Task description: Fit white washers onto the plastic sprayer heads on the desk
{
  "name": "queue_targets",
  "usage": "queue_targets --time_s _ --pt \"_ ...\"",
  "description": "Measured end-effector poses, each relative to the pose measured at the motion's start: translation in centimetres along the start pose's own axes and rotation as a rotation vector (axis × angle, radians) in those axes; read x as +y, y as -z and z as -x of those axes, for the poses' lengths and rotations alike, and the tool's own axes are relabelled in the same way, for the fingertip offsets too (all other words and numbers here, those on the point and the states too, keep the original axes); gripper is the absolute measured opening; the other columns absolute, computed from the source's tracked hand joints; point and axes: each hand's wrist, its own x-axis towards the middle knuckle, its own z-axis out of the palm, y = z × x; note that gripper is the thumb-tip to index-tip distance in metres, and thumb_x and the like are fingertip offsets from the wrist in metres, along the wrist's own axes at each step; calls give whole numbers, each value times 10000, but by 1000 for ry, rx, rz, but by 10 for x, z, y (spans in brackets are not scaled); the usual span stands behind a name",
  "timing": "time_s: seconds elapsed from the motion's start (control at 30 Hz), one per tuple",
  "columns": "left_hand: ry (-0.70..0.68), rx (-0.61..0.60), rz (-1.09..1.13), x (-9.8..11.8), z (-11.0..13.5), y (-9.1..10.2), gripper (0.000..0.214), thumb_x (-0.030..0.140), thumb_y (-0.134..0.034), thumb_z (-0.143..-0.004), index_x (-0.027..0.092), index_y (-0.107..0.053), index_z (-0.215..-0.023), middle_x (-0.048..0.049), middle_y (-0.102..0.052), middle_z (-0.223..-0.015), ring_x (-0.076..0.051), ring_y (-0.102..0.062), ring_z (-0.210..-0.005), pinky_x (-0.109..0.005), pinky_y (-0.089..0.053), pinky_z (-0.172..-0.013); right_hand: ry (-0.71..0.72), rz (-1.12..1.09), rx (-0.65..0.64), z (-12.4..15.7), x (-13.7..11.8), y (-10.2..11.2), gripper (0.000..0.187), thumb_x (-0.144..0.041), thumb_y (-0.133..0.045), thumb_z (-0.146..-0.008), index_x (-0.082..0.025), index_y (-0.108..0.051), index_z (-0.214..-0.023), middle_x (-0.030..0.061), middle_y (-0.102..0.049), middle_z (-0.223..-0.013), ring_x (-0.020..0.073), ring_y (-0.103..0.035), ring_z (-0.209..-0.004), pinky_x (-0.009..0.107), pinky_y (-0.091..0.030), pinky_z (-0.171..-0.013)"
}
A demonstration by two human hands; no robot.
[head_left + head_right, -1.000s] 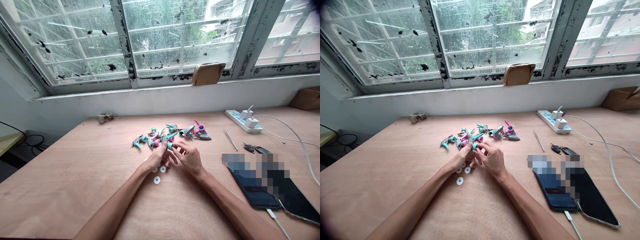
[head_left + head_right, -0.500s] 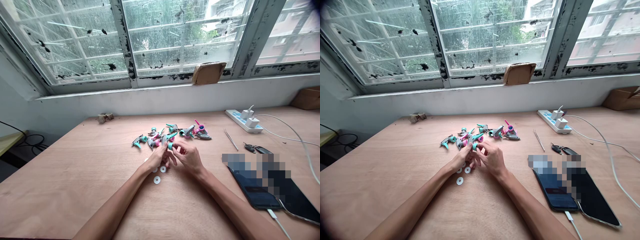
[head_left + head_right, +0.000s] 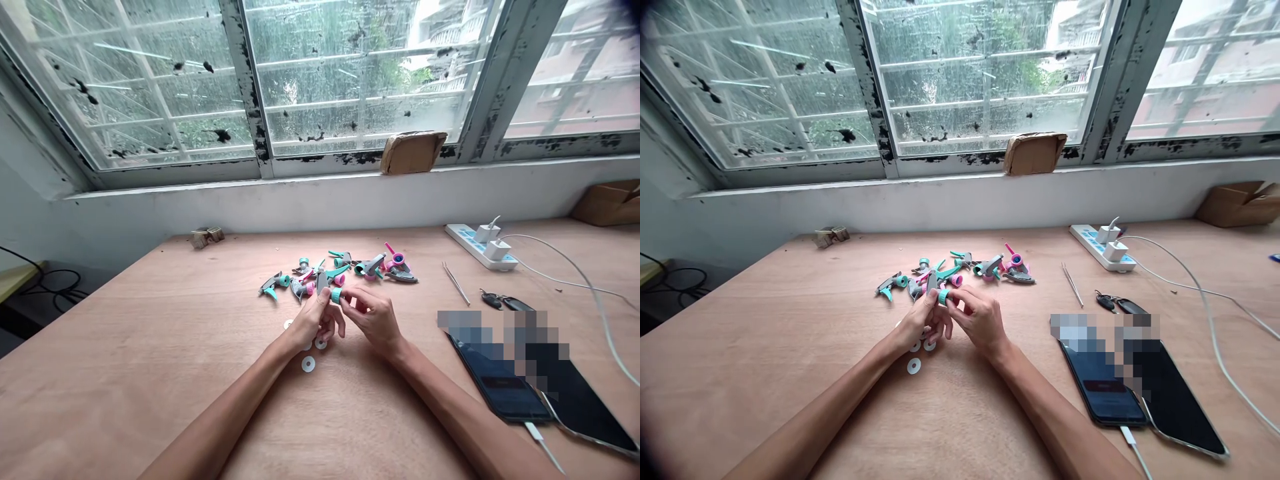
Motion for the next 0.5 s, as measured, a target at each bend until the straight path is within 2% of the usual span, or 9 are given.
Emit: queue_targets --time_s 0.17,0.33,0.43,0.5 --pt "-29 27 -52 9 0 0 567 684 -286 -970 166 -500 -882 -42 -666 -634 -71 -438 -341 -188 -228 -356 6 7 23 0 -1 -3 173 -279 -554 -962 -207 -702 -1013 33 -705 -842 116 -559 -578 243 -478 -555" --pt "-95 191 -125 10 -2 4 478 644 -400 -962 183 -457 -849 3 -611 -589 -76 -425 -362 -198 -271 -379 -34 14 -7 0 -2 -7 191 -275 -516 -977 -197 -665 -1068 39 -716 -894 116 -567 -573 247 -473 -562" --pt "-95 286 -185 9 -2 13 455 634 -466 -941 187 -465 -859 19 -597 -579 -80 -413 -379 -204 -277 -405 -74 24 -50 1 2 -5 238 -284 -504 -982 -200 -638 -1158 52 -719 -957 125 -598 -606 246 -485 -562" --pt "-76 399 -272 12 0 22 450 632 -496 -928 188 -491 -857 28 -589 -569 -91 -425 -404 -211 -299 -439 -110 45 -79 1 7 -3 255 -288 -506 -979 -199 -628 -1184 56 -713 -979 129 -611 -615 250 -497 -564"
